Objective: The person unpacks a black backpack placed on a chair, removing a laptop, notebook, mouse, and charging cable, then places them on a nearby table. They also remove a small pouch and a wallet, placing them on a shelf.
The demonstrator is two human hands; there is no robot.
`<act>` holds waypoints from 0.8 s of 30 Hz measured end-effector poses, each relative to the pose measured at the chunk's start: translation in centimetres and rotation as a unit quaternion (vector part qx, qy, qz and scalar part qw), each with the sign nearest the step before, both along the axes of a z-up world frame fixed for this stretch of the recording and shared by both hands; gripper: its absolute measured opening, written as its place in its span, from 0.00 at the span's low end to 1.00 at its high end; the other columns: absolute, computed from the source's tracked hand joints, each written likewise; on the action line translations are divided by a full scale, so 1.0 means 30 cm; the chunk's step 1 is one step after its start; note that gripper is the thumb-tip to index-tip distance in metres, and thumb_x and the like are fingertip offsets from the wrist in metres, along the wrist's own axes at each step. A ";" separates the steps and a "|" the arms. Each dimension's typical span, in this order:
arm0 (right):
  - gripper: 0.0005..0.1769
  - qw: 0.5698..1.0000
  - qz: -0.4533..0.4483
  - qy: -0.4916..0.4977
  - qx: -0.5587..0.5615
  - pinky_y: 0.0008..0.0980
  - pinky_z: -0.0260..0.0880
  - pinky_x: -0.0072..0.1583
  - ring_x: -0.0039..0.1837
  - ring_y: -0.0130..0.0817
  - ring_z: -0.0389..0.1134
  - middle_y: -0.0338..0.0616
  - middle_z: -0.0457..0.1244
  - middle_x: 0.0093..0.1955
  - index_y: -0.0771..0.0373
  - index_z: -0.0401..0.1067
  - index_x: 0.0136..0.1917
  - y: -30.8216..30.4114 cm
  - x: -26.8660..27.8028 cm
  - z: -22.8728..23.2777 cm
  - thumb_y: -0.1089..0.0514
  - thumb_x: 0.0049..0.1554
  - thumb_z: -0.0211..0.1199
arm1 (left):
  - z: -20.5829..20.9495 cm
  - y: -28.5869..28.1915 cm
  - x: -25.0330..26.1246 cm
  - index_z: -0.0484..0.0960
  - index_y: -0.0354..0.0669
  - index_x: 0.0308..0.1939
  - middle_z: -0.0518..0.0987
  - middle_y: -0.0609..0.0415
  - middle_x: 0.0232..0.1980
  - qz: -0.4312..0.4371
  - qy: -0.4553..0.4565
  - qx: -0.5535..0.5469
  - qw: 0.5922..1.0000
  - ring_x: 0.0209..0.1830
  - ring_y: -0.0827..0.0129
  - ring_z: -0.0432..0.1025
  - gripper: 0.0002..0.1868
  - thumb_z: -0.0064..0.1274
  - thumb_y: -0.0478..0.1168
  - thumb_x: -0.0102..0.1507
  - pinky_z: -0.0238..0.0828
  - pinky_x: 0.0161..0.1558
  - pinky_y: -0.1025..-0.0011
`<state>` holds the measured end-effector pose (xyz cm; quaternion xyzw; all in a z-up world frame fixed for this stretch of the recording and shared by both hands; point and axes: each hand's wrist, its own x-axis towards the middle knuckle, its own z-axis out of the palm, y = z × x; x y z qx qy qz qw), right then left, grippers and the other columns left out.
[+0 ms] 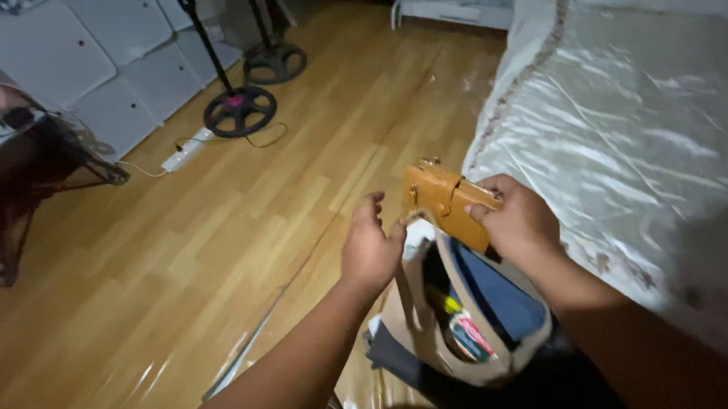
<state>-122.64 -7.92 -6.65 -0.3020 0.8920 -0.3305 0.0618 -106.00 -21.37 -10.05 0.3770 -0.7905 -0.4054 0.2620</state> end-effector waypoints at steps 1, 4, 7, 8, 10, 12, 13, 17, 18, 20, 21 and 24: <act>0.22 1.000 0.006 -0.004 -0.012 0.43 0.71 0.56 0.53 0.45 0.74 0.45 0.72 0.53 0.52 0.78 0.58 -0.044 -0.004 0.011 0.45 0.52 0.72 | 0.012 -0.032 -0.002 0.65 0.44 0.70 0.71 0.41 0.67 0.004 0.002 0.001 1.000 0.63 0.53 0.72 0.34 0.55 0.44 0.61 0.68 0.62 0.58; 0.28 1.000 -0.006 -0.013 -0.002 0.43 0.71 0.55 0.53 0.47 0.74 0.48 0.72 0.53 0.53 0.75 0.62 -0.206 0.007 0.040 0.45 0.51 0.73 | 0.046 -0.169 0.009 0.62 0.45 0.73 0.71 0.41 0.68 0.020 0.021 -0.011 1.000 0.65 0.52 0.71 0.37 0.55 0.45 0.61 0.66 0.64 0.58; 0.26 0.999 0.022 -0.032 -0.036 0.41 0.71 0.56 0.54 0.44 0.74 0.47 0.72 0.53 0.54 0.77 0.59 -0.388 0.043 0.041 0.45 0.49 0.74 | 0.067 -0.340 0.043 0.61 0.44 0.74 0.70 0.40 0.70 0.032 0.032 -0.025 0.999 0.67 0.50 0.69 0.38 0.55 0.46 0.61 0.65 0.65 0.58; 0.27 0.998 0.028 -0.038 -0.032 0.40 0.71 0.56 0.54 0.44 0.74 0.47 0.72 0.53 0.53 0.77 0.60 -0.444 0.052 0.039 0.45 0.49 0.74 | 0.072 -0.396 0.056 0.61 0.44 0.74 0.69 0.39 0.71 0.036 0.033 -0.028 0.998 0.68 0.50 0.68 0.38 0.56 0.46 0.62 0.65 0.66 0.58; 0.27 0.998 0.041 -0.050 -0.023 0.40 0.71 0.57 0.54 0.43 0.74 0.46 0.72 0.54 0.53 0.77 0.61 -0.579 0.086 0.034 0.46 0.49 0.73 | 0.086 -0.523 0.091 0.61 0.44 0.75 0.69 0.40 0.71 0.054 0.012 -0.036 0.998 0.69 0.49 0.67 0.39 0.56 0.47 0.62 0.63 0.67 0.57; 0.26 0.990 0.093 -0.070 -0.083 0.37 0.70 0.58 0.55 0.39 0.74 0.45 0.73 0.54 0.56 0.76 0.60 -0.714 0.114 0.022 0.47 0.50 0.73 | 0.096 -0.646 0.130 0.61 0.43 0.74 0.70 0.41 0.71 0.069 0.005 -0.039 0.997 0.69 0.50 0.67 0.39 0.57 0.47 0.62 0.63 0.67 0.58; 0.26 0.983 0.118 -0.082 -0.112 0.35 0.70 0.59 0.55 0.37 0.74 0.44 0.73 0.54 0.58 0.76 0.60 -0.776 0.125 0.012 0.48 0.50 0.72 | 0.099 -0.700 0.149 0.61 0.43 0.74 0.71 0.41 0.70 0.075 0.008 -0.037 0.996 0.69 0.51 0.68 0.38 0.56 0.47 0.62 0.64 0.66 0.58; 0.24 0.972 0.144 -0.120 -0.139 0.33 0.69 0.59 0.55 0.34 0.73 0.44 0.72 0.54 0.62 0.75 0.60 -1.069 0.203 0.002 0.53 0.52 0.72 | 0.139 -0.953 0.267 0.61 0.44 0.74 0.76 0.44 0.65 0.092 0.018 -0.011 0.996 0.63 0.55 0.74 0.38 0.55 0.47 0.61 0.68 0.63 0.61; 0.22 0.964 0.156 -0.152 -0.156 0.32 0.69 0.59 0.55 0.33 0.73 0.44 0.72 0.54 0.62 0.75 0.60 -1.146 0.228 0.003 0.55 0.53 0.71 | 0.150 -1.018 0.301 0.63 0.43 0.73 0.78 0.44 0.63 0.089 0.024 -0.018 0.996 0.62 0.55 0.74 0.36 0.55 0.46 0.62 0.69 0.62 0.60; 0.20 0.935 0.184 -0.222 -0.206 0.30 0.70 0.59 0.54 0.31 0.73 0.43 0.72 0.54 0.64 0.74 0.60 -1.277 0.273 0.002 0.59 0.54 0.69 | 0.174 -1.136 0.356 0.68 0.42 0.70 0.80 0.44 0.61 0.084 0.036 -0.033 0.995 0.60 0.54 0.76 0.32 0.55 0.45 0.63 0.71 0.60 0.60; 0.19 0.914 0.200 -0.260 -0.239 0.29 0.71 0.59 0.55 0.30 0.73 0.44 0.72 0.54 0.65 0.74 0.60 -1.331 0.291 0.001 0.61 0.54 0.68 | 0.184 -1.185 0.378 0.70 0.42 0.68 0.81 0.44 0.59 0.089 0.042 -0.047 0.994 0.58 0.53 0.76 0.30 0.55 0.45 0.62 0.72 0.60 0.59; 0.18 0.881 0.185 -0.357 -0.249 0.31 0.73 0.55 0.53 0.31 0.73 0.44 0.71 0.53 0.66 0.72 0.60 -1.491 0.348 0.015 0.63 0.56 0.65 | 0.213 -1.317 0.455 0.75 0.41 0.64 0.82 0.44 0.55 0.113 0.058 -0.066 0.990 0.55 0.53 0.78 0.26 0.56 0.43 0.62 0.73 0.56 0.58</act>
